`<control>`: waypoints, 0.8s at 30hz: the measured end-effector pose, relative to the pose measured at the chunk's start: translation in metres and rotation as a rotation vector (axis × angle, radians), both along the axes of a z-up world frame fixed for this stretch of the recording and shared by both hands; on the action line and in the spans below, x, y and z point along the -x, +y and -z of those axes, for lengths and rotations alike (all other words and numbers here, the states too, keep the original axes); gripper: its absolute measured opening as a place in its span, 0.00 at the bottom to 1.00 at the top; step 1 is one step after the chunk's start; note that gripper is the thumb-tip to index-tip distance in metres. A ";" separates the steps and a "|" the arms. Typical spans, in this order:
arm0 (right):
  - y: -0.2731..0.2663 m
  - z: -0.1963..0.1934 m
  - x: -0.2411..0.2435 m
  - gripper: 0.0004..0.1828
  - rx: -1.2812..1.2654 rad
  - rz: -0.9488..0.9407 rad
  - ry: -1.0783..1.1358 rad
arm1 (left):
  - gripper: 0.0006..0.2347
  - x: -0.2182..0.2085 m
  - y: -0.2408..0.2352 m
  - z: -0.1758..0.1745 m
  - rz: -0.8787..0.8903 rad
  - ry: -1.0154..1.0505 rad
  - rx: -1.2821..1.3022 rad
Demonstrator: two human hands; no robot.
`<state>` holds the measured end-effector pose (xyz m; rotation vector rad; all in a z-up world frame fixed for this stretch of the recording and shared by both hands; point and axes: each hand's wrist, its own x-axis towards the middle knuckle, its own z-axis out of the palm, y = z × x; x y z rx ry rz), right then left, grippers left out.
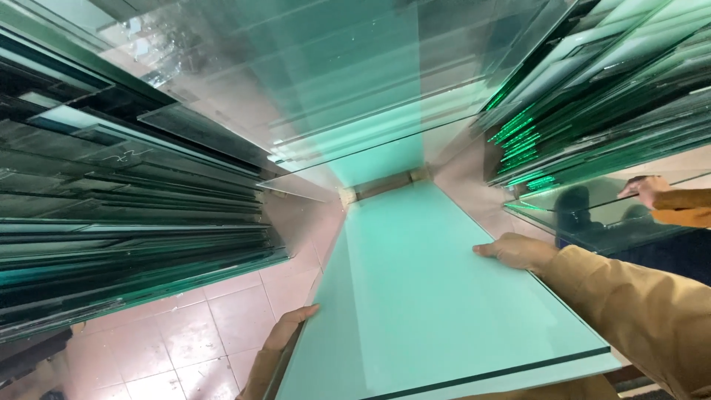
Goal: Moving and sorting through large glass panels stored vertically in a rack.
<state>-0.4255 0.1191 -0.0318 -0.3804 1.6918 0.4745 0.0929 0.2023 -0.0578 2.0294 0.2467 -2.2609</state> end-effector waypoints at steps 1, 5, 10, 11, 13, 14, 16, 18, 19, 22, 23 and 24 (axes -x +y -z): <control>0.002 0.003 0.000 0.35 0.008 -0.039 -0.012 | 0.18 -0.002 0.005 0.002 -0.049 0.010 -0.040; -0.004 0.012 0.009 0.31 0.047 -0.067 -0.016 | 0.18 -0.002 0.025 0.034 -0.074 0.011 0.003; -0.030 0.025 0.045 0.39 0.078 -0.351 -0.033 | 0.21 0.029 0.025 0.048 -0.015 0.033 0.115; -0.035 0.027 0.052 0.39 0.075 -0.363 -0.058 | 0.21 0.039 0.019 0.042 -0.017 0.010 0.097; -0.038 0.030 0.059 0.37 0.075 -0.350 -0.077 | 0.22 0.046 0.016 0.046 -0.008 -0.021 0.091; -0.039 0.032 0.062 0.36 0.070 -0.338 -0.095 | 0.22 0.050 0.017 0.048 0.001 -0.050 0.079; -0.038 0.030 0.068 0.34 0.044 -0.208 -0.083 | 0.23 0.065 0.013 0.035 -0.035 -0.096 0.041; -0.038 0.034 0.075 0.32 0.016 -0.084 -0.070 | 0.23 0.077 0.008 0.024 -0.076 -0.142 0.002; -0.038 0.039 0.080 0.34 0.009 -0.091 -0.042 | 0.24 0.082 0.006 0.020 -0.046 -0.133 0.016; -0.040 0.040 0.090 0.33 -0.026 0.032 -0.026 | 0.30 0.094 0.005 0.021 0.013 -0.113 0.039; -0.040 0.038 0.092 0.31 -0.049 0.177 -0.037 | 0.36 0.097 0.006 0.023 0.054 -0.101 0.054; -0.039 0.044 0.096 0.31 -0.057 0.164 -0.036 | 0.36 0.096 0.005 0.020 0.042 -0.101 0.046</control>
